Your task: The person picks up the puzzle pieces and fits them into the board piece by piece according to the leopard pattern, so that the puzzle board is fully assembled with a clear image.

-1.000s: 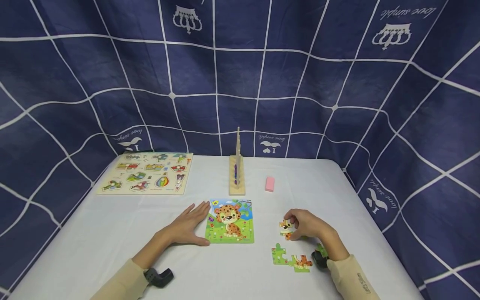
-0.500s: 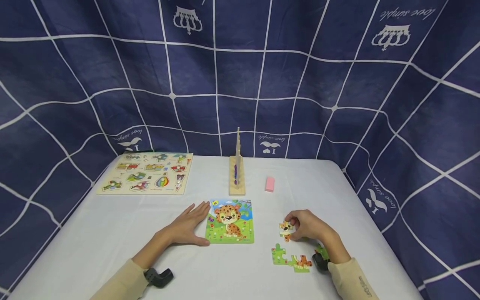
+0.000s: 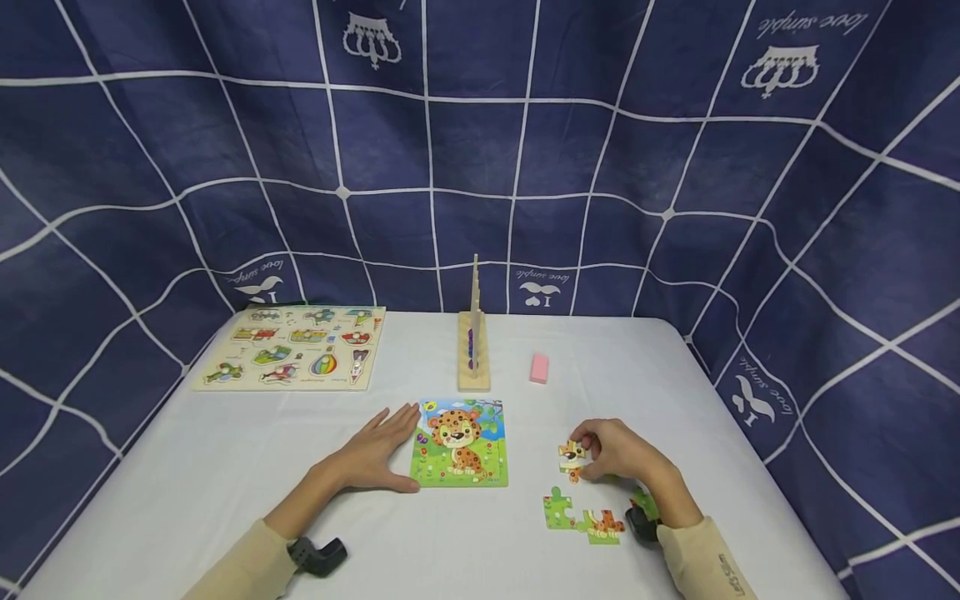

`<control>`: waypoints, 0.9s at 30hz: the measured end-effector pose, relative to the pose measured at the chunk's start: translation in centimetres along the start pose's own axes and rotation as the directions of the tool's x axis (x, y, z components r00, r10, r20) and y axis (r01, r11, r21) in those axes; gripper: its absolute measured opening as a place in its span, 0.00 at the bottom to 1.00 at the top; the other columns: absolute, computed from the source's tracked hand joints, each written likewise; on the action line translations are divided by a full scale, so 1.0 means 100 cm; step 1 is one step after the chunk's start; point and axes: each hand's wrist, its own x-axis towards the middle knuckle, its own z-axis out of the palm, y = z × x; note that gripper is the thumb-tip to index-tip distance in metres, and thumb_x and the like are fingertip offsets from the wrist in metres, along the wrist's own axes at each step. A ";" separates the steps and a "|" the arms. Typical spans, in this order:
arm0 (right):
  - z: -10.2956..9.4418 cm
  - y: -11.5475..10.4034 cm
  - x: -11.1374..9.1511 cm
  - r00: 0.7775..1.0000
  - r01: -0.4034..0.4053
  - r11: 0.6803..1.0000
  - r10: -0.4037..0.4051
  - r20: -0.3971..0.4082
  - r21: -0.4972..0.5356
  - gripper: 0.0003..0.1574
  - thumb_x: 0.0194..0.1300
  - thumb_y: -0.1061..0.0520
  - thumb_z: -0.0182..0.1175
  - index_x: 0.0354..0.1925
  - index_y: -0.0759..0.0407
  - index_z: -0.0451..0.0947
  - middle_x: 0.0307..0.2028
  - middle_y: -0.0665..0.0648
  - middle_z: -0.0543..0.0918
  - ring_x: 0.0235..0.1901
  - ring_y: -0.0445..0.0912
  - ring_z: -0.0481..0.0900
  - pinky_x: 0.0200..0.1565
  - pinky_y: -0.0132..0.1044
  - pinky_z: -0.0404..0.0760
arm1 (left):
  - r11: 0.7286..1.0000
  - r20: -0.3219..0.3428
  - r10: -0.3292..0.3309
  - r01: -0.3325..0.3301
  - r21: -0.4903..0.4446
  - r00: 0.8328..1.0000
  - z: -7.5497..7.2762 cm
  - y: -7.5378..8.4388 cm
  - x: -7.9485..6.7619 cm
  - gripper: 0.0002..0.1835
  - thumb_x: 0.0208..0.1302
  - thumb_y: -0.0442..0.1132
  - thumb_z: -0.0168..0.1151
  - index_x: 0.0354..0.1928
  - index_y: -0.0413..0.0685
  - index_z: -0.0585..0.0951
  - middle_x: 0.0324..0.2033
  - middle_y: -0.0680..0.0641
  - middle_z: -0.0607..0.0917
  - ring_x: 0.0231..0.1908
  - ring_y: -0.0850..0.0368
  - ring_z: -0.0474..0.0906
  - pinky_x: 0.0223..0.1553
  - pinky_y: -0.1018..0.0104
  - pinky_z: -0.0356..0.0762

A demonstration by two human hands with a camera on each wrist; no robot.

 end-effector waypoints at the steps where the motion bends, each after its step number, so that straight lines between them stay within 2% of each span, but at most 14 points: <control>1: 0.000 0.000 0.000 1.000 -0.007 1.000 0.007 0.001 0.001 0.29 0.42 0.61 0.77 0.45 0.60 0.80 0.31 0.51 0.77 0.27 0.37 0.71 0.27 0.27 0.74 | 1.000 0.000 0.000 0.000 0.000 1.000 0.000 0.000 0.000 0.69 0.40 0.81 0.60 0.76 0.42 0.52 0.77 0.47 0.49 0.78 0.52 0.43 0.78 0.50 0.37; 10: -0.001 -0.002 0.001 0.998 -0.056 0.998 0.056 0.008 0.008 0.29 0.42 0.60 0.77 0.45 0.60 0.79 0.31 0.51 0.76 0.28 0.39 0.71 0.27 0.27 0.73 | 1.000 0.007 -0.003 0.003 0.004 1.000 -0.001 0.000 0.001 0.69 0.40 0.81 0.60 0.76 0.42 0.52 0.77 0.47 0.49 0.78 0.52 0.43 0.78 0.50 0.38; 20: 0.001 -0.003 0.001 0.998 -0.058 0.998 0.058 -0.009 -0.003 0.29 0.41 0.57 0.78 0.45 0.59 0.79 0.31 0.50 0.76 0.30 0.39 0.71 0.29 0.27 0.72 | 1.000 -0.001 0.005 -0.005 0.003 1.000 0.000 -0.001 0.001 0.69 0.40 0.81 0.60 0.75 0.41 0.53 0.77 0.46 0.50 0.78 0.51 0.44 0.78 0.48 0.40; 27: 0.001 -0.010 0.009 0.998 -0.047 0.999 0.047 -0.034 0.000 0.30 0.40 0.56 0.79 0.44 0.58 0.80 0.30 0.50 0.77 0.31 0.41 0.72 0.30 0.28 0.73 | 1.000 0.005 -0.001 0.001 0.007 1.000 -0.001 0.000 0.001 0.69 0.40 0.81 0.60 0.76 0.42 0.52 0.77 0.47 0.49 0.78 0.52 0.43 0.78 0.50 0.39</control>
